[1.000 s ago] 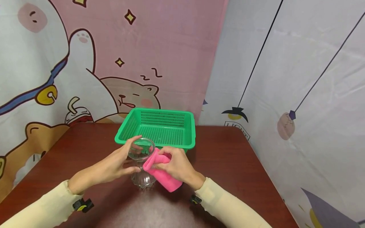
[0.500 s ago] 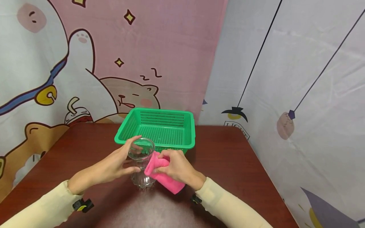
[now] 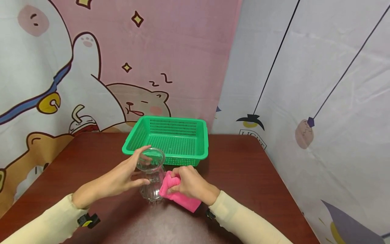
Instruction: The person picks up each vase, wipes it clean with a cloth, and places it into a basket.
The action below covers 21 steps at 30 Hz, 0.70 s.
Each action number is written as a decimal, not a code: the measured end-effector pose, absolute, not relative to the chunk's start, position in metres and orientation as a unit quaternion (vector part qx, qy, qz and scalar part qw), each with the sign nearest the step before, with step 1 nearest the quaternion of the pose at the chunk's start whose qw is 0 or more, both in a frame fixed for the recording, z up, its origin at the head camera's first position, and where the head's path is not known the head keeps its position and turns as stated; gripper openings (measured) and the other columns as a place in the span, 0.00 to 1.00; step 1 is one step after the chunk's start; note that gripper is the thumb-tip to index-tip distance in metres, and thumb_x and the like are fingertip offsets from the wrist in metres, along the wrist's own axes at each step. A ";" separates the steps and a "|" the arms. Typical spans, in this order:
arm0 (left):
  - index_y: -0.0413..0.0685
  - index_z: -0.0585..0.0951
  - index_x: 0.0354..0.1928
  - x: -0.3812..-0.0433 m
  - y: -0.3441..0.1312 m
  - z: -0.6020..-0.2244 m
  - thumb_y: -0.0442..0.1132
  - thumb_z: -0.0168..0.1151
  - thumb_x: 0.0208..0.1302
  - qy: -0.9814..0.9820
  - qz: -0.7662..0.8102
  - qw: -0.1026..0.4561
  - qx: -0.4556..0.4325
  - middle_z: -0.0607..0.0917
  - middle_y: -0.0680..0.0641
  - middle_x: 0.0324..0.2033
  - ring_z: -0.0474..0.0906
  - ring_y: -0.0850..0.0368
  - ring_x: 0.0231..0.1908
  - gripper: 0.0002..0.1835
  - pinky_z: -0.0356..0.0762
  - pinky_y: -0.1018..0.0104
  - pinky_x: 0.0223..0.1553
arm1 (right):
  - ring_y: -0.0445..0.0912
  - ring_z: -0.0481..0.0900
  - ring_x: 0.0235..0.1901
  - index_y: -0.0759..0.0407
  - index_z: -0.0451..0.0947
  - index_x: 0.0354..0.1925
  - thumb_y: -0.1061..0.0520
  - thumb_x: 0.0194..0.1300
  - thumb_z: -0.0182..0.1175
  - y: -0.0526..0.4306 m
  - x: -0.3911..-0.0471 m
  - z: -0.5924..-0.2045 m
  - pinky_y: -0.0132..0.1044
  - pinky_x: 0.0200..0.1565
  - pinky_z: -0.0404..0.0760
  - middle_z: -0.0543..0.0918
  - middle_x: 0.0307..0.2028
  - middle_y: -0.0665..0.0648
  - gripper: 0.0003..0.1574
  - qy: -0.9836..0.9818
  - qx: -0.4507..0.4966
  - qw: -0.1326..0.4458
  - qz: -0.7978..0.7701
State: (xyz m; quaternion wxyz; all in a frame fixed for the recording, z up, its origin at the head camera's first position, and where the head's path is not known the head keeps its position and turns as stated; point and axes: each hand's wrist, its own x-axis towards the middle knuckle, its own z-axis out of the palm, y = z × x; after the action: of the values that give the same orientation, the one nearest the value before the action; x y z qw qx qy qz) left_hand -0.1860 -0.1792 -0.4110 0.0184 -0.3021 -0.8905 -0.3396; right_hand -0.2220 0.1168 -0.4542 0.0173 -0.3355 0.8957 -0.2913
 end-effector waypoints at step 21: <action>0.44 0.47 0.93 -0.186 -0.179 -0.409 0.36 0.84 0.73 -0.896 -0.331 0.019 -0.295 0.86 0.36 0.72 0.87 0.39 0.71 0.62 0.90 0.38 0.67 | 0.33 0.63 0.25 0.50 0.82 0.29 0.52 0.56 0.95 0.114 -0.219 -0.466 0.27 0.25 0.65 0.72 0.25 0.42 0.26 0.906 -0.359 0.005 -0.223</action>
State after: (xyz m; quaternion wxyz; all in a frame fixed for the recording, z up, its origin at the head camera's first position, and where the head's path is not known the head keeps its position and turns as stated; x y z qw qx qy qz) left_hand -0.1860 -0.1786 -0.4092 0.0194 -0.2949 -0.8962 -0.3308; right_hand -0.2192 0.1144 -0.4658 0.0047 -0.3595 0.9060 -0.2234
